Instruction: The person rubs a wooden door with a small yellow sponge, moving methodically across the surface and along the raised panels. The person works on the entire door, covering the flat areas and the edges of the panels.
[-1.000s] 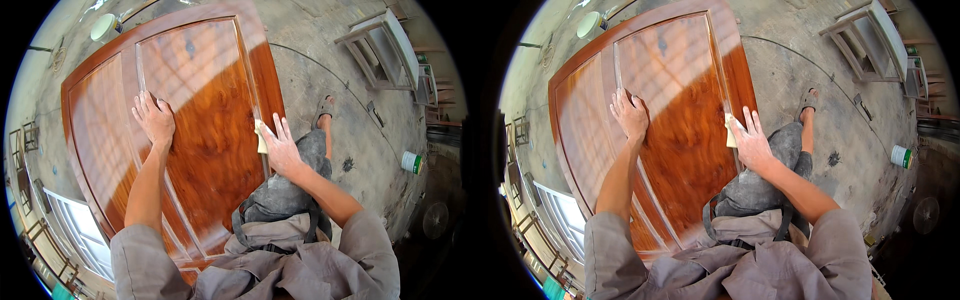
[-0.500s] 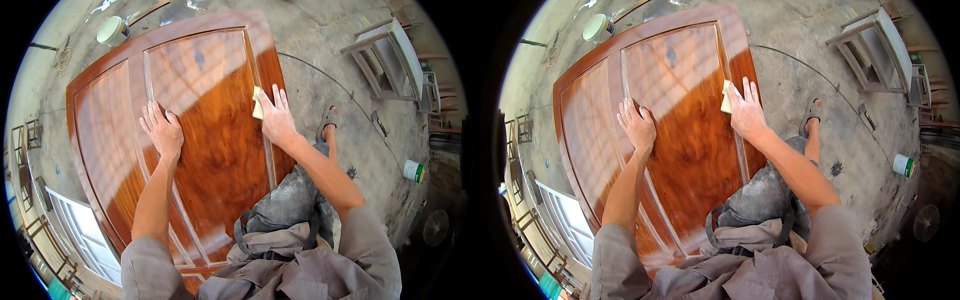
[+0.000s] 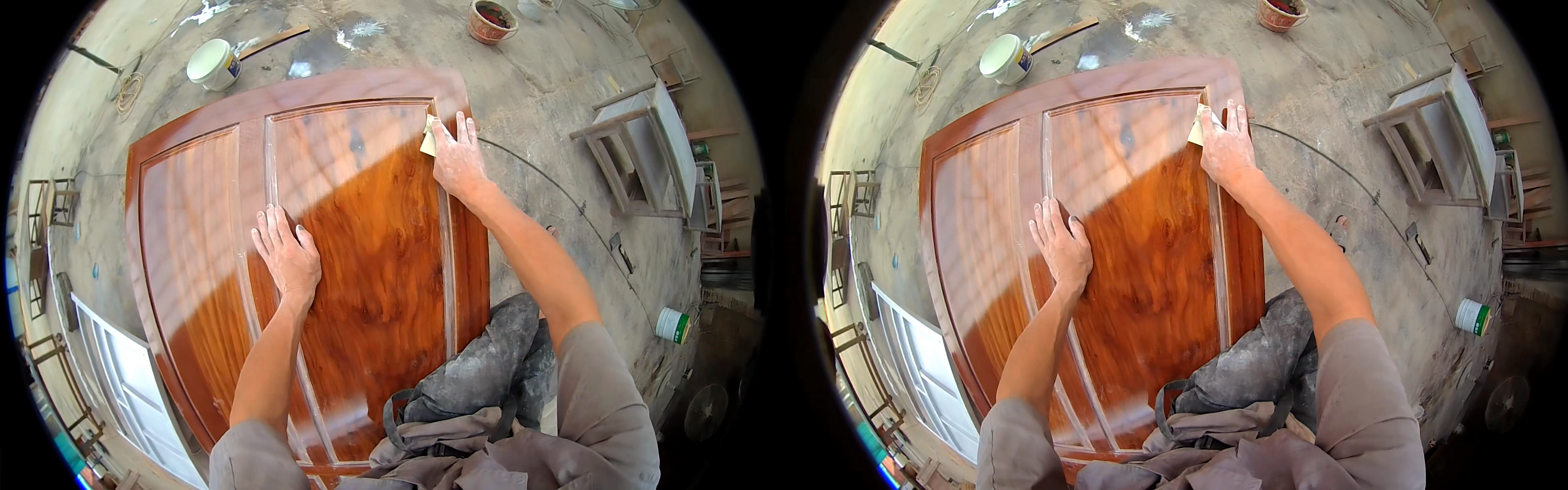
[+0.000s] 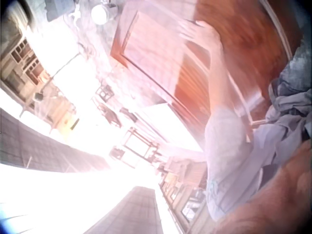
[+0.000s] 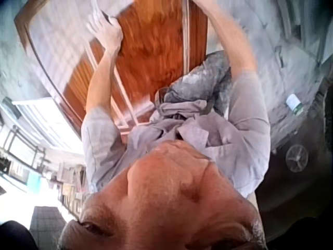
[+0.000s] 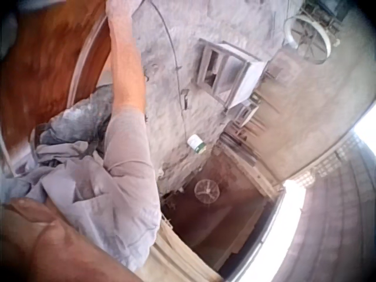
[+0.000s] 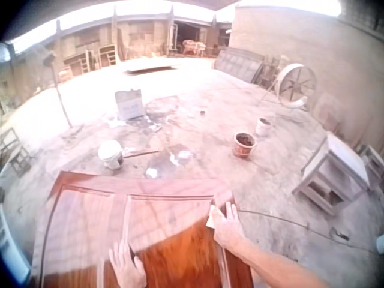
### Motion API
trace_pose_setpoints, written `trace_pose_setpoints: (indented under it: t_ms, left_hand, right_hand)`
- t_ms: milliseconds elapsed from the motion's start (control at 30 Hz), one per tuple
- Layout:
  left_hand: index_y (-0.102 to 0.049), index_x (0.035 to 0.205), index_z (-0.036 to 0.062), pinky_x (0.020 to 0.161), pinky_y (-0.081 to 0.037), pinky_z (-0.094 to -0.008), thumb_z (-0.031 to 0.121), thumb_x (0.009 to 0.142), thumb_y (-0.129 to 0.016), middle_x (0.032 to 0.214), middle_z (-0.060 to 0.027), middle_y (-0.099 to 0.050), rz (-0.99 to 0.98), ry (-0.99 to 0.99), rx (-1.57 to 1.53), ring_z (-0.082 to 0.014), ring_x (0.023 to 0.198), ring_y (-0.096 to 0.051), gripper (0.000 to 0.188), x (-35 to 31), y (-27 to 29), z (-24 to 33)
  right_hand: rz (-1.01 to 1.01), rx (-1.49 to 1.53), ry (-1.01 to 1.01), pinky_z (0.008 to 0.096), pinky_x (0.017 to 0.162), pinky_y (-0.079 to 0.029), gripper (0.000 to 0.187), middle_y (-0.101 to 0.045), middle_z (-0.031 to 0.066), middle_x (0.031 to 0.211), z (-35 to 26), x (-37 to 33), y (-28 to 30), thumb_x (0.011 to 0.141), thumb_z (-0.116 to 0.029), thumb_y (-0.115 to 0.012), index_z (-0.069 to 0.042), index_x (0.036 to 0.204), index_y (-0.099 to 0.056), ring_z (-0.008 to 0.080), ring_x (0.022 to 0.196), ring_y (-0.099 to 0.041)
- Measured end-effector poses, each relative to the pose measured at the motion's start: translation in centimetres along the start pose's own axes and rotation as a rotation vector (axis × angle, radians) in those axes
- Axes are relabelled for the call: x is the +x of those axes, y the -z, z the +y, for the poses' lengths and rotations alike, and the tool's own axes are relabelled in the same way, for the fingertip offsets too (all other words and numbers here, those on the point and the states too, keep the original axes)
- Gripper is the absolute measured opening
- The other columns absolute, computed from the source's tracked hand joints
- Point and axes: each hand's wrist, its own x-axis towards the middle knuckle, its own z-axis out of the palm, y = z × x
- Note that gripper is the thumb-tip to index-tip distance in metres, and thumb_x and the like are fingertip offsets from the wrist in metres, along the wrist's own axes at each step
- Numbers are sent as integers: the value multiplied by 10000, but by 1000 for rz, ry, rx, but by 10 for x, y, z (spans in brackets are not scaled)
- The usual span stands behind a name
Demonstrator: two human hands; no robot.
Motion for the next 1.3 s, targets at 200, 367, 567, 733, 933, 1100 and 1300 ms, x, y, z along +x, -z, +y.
trace_pose_setpoints:
  t_ms: [200, 367, 567, 733, 933, 1100, 1300]
  left_hand:
    - [-390, 1576, -7, 1308, -173, -547, 178, 1046, -514, 1639, -199, -413, 16, 9, 7, -362, 1586, -276, 574, -2, 6, -6]
    - [-393, 1574, -4, 1311, -170, -543, 178, 1047, -513, 1641, -197, -411, 19, 5, -2, -358, 1585, -281, 571, -3, 2, -4]
    - [-398, 1572, -9, 1313, -171, -537, 189, 1052, -509, 1639, -194, -421, 29, -13, 12, -344, 1587, -285, 567, 2, -1, 3]
    - [-388, 1574, -13, 1317, -170, -537, 194, 1051, -505, 1639, -190, -417, 27, -7, 53, -349, 1584, -287, 575, -2, 3, -10]
    - [-392, 1579, -1, 1319, -160, -522, 199, 1059, -495, 1644, -182, -421, 25, 3, 39, -331, 1591, -282, 567, -2, 0, -6]
    - [-381, 1579, -17, 1321, -163, -540, 192, 1049, -506, 1648, -186, -403, 4, -11, 39, -343, 1592, -267, 584, 1, -4, 0]
    - [-388, 1576, -16, 1319, -169, -538, 187, 1034, -523, 1648, -197, -399, 5, -1, 66, -346, 1594, -262, 595, -2, 5, -6]
  right_hand:
    - [5, 74, -5, 597, 1268, -245, 692, -599, 309, 1434, -4, 21, 4, 845, -3, -579, 79, 1510, -404, 565, 1475, -376]
    - [121, 247, -43, 603, 1258, -267, 647, -621, 346, 1353, 5, 43, -9, 832, 28, -547, 30, 1474, -474, 569, 1443, -405]
    - [88, 313, -111, 613, 1251, -275, 663, -576, 361, 1390, 14, 47, -17, 837, 18, -563, 30, 1489, -442, 585, 1426, -405]
    - [-36, 567, -112, 637, 1290, -164, 742, -410, 361, 1541, -41, -82, 6, 789, 97, -525, 88, 1516, -380, 608, 1510, -232]
    - [-82, 544, -171, 657, 1287, -99, 771, -325, 418, 1586, -67, -159, 36, 802, 109, -545, 130, 1544, -337, 623, 1536, -149]
    - [13, 415, -127, 630, 1275, -209, 701, -495, 302, 1496, -16, -27, 7, 834, 80, -549, 46, 1518, -401, 595, 1484, -312]
    - [20, 360, -63, 676, 1249, -219, 631, -519, 322, 1485, -18, -32, -3, 861, 2, -570, 58, 1474, -429, 589, 1461, -361]
